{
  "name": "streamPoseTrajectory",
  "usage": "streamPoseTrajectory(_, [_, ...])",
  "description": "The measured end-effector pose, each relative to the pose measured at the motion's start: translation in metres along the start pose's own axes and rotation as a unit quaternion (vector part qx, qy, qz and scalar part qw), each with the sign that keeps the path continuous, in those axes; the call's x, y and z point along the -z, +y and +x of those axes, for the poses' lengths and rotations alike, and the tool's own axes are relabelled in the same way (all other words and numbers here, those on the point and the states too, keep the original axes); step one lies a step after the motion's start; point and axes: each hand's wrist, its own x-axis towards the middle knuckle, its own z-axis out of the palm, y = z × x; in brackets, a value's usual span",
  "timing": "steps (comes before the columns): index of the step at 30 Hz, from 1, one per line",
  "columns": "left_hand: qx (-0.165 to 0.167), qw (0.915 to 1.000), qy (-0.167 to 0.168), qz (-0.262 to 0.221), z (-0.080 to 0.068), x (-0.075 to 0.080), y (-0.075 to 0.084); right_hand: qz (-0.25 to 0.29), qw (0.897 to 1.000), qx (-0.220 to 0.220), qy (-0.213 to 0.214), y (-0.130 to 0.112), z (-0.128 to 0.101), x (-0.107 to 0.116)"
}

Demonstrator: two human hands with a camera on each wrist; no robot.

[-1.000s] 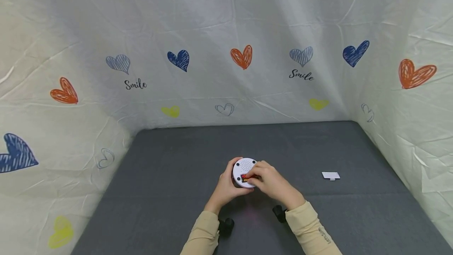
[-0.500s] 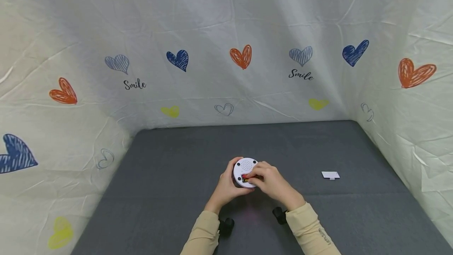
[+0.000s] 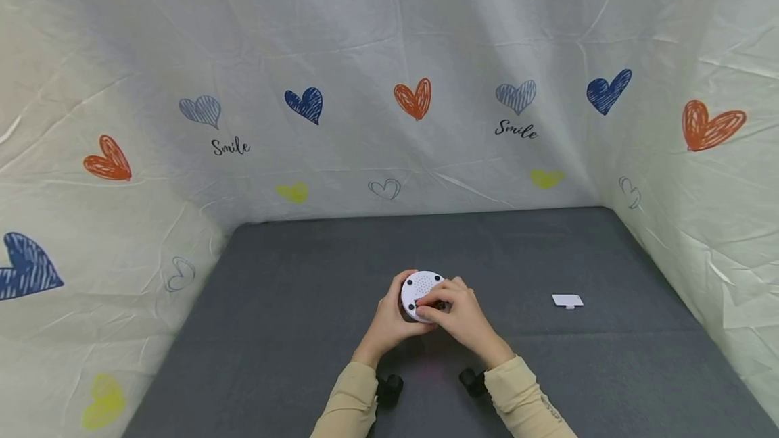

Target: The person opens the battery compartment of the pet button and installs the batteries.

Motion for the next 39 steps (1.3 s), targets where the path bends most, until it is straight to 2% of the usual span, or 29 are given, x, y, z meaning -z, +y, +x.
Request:
streamPoseTrajectory(2, [0.0,1.0,0.001,0.006,0.0,-0.001,0.0,0.009,1.0,-0.007,0.007,0.001,-0.001,-0.002])
streamPoseTrajectory(8, [0.005,0.9997,0.006,0.022,0.002,-0.006,-0.025,0.024,0.999,-0.037,0.002,0.002,0.0,0.0])
streamPoseTrajectory(9, [0.008,0.9998,0.007,0.016,0.002,-0.007,-0.025,0.029,0.999,-0.042,0.0,0.002,0.0,0.001])
streamPoseTrajectory(13, [0.017,0.9998,-0.003,0.009,0.001,-0.006,-0.004,0.052,0.996,-0.068,-0.015,-0.015,0.001,0.01])
streamPoseTrajectory(17, [0.012,0.9998,-0.009,0.012,0.001,-0.005,0.014,0.056,0.995,-0.078,-0.029,-0.019,0.002,0.013])
streamPoseTrajectory(21, [-0.002,0.9998,-0.01,0.015,0.002,-0.006,0.015,0.044,0.996,-0.069,-0.026,0.0,0.002,0.007])
streamPoseTrajectory(28, [0.011,0.9998,-0.006,0.016,0.001,-0.007,0.018,0.021,0.998,-0.043,-0.038,0.004,0.004,0.012])
streamPoseTrajectory(32, [0.006,0.9997,0.0,0.023,0.001,-0.008,0.019,0.012,0.998,-0.04,-0.046,0.003,0.006,0.015])
streamPoseTrajectory(36, [-0.008,0.9993,0.005,0.036,0.001,-0.01,0.015,0.01,0.997,-0.051,-0.064,0.0,0.009,0.019])
streamPoseTrajectory(39, [-0.011,0.9991,0.009,0.041,0.002,-0.012,0.002,0.007,0.995,-0.064,-0.077,-0.001,0.01,0.021])
